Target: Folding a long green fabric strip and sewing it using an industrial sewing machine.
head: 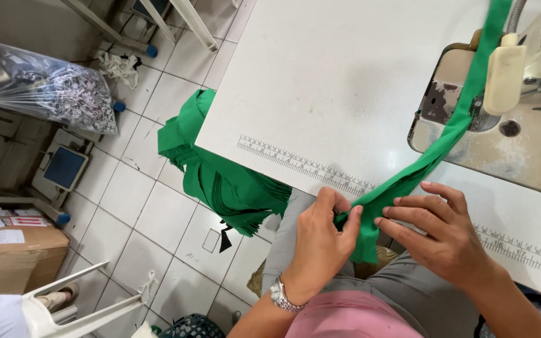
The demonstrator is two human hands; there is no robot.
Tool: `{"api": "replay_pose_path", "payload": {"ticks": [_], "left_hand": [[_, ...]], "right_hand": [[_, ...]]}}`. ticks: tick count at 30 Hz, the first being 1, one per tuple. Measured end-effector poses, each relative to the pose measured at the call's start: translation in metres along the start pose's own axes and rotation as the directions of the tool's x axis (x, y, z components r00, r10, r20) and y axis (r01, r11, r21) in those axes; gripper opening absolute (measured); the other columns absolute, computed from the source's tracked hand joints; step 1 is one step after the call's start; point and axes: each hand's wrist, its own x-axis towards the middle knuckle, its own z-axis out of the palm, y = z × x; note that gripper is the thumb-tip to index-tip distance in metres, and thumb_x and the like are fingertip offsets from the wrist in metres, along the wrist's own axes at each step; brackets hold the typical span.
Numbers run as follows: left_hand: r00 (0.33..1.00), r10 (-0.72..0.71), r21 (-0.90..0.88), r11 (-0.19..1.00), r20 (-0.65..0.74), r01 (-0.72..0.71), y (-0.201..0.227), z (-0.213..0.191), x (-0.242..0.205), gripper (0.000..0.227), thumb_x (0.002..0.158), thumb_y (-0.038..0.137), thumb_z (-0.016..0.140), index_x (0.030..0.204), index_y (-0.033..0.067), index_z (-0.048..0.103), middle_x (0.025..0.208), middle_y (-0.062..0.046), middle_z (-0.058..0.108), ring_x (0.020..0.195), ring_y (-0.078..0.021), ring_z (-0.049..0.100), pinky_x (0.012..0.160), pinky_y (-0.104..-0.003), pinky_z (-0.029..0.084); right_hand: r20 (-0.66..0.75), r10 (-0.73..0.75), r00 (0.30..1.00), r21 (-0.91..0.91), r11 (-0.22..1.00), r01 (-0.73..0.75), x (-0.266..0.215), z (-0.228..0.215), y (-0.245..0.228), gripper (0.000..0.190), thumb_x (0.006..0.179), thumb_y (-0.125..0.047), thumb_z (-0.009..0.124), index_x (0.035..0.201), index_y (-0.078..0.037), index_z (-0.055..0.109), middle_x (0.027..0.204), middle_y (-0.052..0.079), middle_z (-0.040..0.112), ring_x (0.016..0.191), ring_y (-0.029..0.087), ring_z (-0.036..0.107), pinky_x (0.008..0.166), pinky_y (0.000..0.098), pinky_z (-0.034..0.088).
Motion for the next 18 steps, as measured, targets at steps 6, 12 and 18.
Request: {"api": "replay_pose_path", "payload": {"ticks": [6, 12, 18], "left_hand": [[0.998, 0.062, 0.019, 0.998, 0.006, -0.062, -0.002, -0.005, 0.008, 0.016, 0.094, 0.015, 0.066, 0.107, 0.0078, 0.072, 0.099, -0.007, 0.076, 0.092, -0.0241, 0.074, 0.081, -0.036, 0.058], [0.998, 0.069, -0.009, 0.998, 0.013, -0.069, 0.005, -0.009, 0.011, 0.013, 0.091, 0.007, 0.067, 0.103, 0.0107, 0.071, 0.094, -0.006, 0.073, 0.086, -0.0220, 0.071, 0.074, -0.035, 0.056], [0.996, 0.073, -0.002, 0.997, 0.055, -0.073, 0.007, -0.012, 0.007, 0.016, 0.093, 0.008, 0.066, 0.107, 0.0116, 0.072, 0.098, -0.007, 0.069, 0.088, -0.0242, 0.070, 0.076, -0.037, 0.056]], "right_hand": [[0.055, 0.016, 0.998, -0.002, 1.000, -0.016, 0.005, 0.003, 0.002, 0.016, 0.099, -0.010, 0.061, 0.103, -0.017, 0.075, 0.110, -0.002, 0.072, 0.104, 0.024, 0.064, 0.108, 0.0523, 0.040], [0.047, 0.027, 0.999, -0.013, 1.000, -0.027, 0.021, 0.005, 0.009, 0.018, 0.101, -0.012, 0.057, 0.098, -0.019, 0.073, 0.115, -0.003, 0.070, 0.100, 0.023, 0.064, 0.109, 0.0547, 0.039], [0.131, 0.066, 0.989, -0.042, 0.997, -0.061, 0.035, 0.002, 0.006, 0.015, 0.102, -0.011, 0.059, 0.099, -0.021, 0.069, 0.096, -0.008, 0.068, 0.086, 0.022, 0.060, 0.106, 0.0516, 0.037]]}}
